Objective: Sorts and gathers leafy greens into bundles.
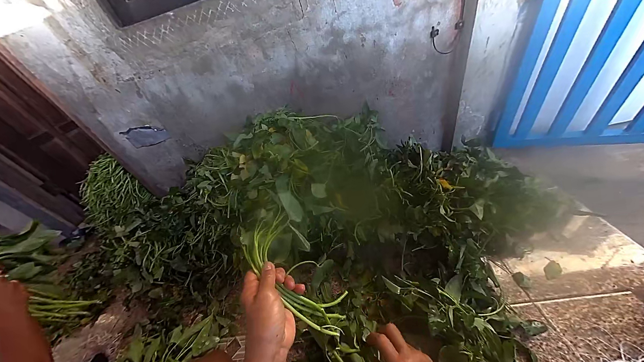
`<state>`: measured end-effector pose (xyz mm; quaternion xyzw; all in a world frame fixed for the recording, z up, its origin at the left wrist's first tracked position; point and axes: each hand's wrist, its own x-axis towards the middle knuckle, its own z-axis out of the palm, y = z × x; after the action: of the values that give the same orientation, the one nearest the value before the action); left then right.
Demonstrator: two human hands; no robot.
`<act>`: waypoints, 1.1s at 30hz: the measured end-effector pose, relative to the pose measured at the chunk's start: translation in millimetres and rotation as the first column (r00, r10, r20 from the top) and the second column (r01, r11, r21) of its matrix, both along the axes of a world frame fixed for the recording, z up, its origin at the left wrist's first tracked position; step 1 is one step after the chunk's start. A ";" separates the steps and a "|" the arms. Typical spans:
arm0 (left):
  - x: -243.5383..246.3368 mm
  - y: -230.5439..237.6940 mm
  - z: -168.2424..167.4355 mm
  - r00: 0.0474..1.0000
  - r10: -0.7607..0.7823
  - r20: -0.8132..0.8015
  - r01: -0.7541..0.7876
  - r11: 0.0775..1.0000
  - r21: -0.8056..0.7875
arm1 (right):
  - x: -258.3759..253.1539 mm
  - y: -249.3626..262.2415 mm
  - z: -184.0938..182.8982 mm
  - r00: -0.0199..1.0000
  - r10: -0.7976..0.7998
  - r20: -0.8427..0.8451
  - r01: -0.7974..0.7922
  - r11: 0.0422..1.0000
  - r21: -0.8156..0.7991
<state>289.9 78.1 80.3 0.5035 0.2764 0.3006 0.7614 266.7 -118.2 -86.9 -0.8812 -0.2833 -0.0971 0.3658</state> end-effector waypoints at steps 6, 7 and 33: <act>0.8 -12.2 -3.6 0.987 -0.163 -0.015 0.161 0.983 -0.093 | 14.4 28.4 11.0 0.854 0.336 -0.397 -0.102 0.857 0.505; 1.2 -12.4 -3.7 0.986 -0.169 -0.014 0.167 0.982 -0.082 | 16.2 31.4 14.4 0.797 0.393 -0.458 -0.075 0.818 0.570; 5.8 -0.7 -5.2 0.989 0.142 -0.035 -0.143 0.989 -0.025 | -20.8 -59.2 -14.5 0.748 0.392 -0.536 -0.179 0.896 0.406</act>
<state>295.8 77.3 75.1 0.4767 0.3283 0.3423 0.7401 246.0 -177.4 -101.4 -0.7367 -0.2640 0.2019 0.5889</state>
